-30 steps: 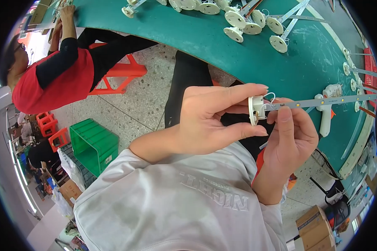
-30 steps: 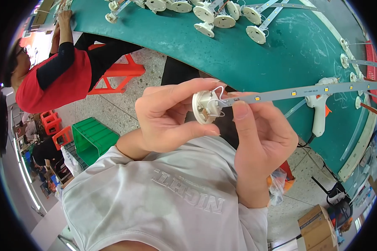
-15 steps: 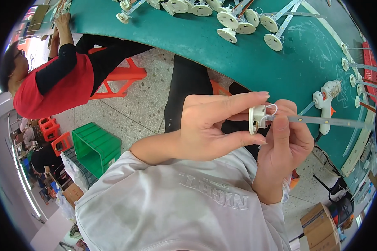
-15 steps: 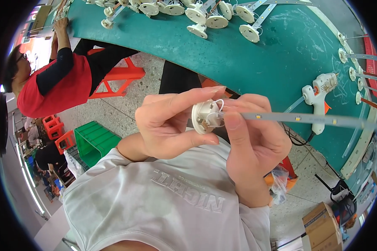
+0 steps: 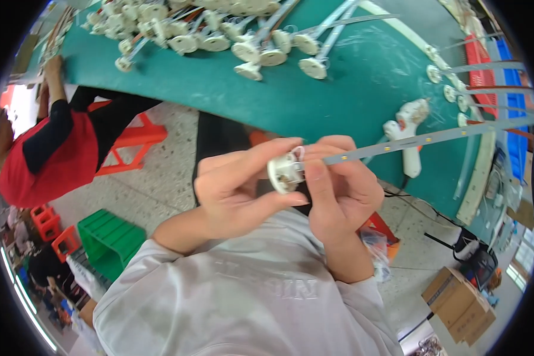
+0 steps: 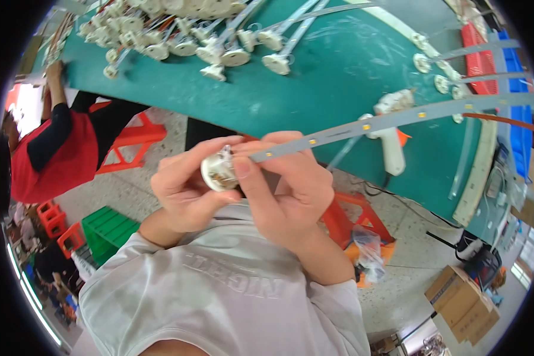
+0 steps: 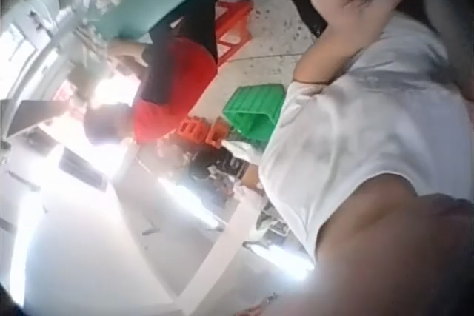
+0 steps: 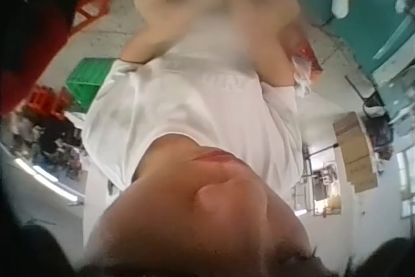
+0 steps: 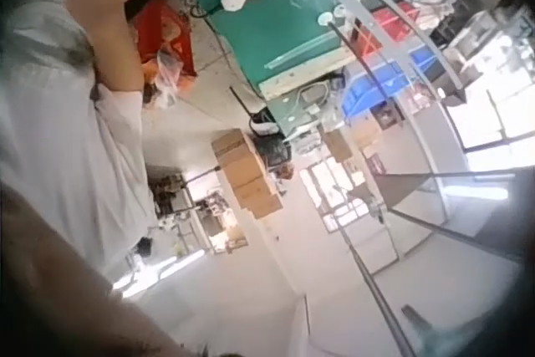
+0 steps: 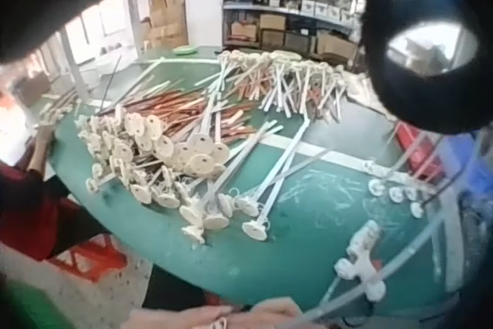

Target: Assembling electronic or lamp components by attaching LED strips to plastic bases using a hot glue gun.

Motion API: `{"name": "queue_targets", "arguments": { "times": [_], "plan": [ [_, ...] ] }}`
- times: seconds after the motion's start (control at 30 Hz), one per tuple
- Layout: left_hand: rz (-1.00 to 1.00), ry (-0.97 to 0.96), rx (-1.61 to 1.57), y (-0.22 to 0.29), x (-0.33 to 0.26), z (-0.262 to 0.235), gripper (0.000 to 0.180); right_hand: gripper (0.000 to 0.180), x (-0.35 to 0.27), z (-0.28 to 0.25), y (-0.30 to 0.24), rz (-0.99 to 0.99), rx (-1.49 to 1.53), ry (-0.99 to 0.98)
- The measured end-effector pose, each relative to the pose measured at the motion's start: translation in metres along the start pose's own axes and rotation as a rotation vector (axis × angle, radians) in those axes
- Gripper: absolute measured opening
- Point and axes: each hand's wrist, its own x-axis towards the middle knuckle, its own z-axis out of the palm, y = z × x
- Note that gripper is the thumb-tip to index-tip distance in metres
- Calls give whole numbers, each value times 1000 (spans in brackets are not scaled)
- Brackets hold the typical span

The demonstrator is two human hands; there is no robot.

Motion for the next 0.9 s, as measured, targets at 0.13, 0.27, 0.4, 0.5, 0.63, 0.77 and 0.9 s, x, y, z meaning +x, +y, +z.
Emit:
{"name": "queue_targets", "arguments": {
  "times": [0.13, 0.27, 0.4, 0.5, 0.63, 0.77, 0.9],
  "plan": [
    [-72, 139, -285, -14, -5, -6, 56, 20, 28, -54, -23, -139, -557, -116],
    [-62, 249, -270, -25, 1, -14, 50, 40, 28, -110, -12, 10, -1161, -34],
    [-113, 227, -294, -33, -1, -17, 47, 51, 30, -130, 1, 179, -1492, -30],
    [-145, 197, -359, -31, -4, -19, 46, 50, 39, -134, -1, 285, -1474, -88],
    [-204, 229, -388, -31, -7, -22, 44, 47, 48, -145, 14, 104, -1426, -56],
    [-187, 280, -427, -24, -9, -20, 46, 58, 30, -162, 13, 399, -11, 106],
    [-167, 298, -424, -14, -10, -24, 52, 51, 7, -116, -17, 329, 404, -327]
  ]
}}
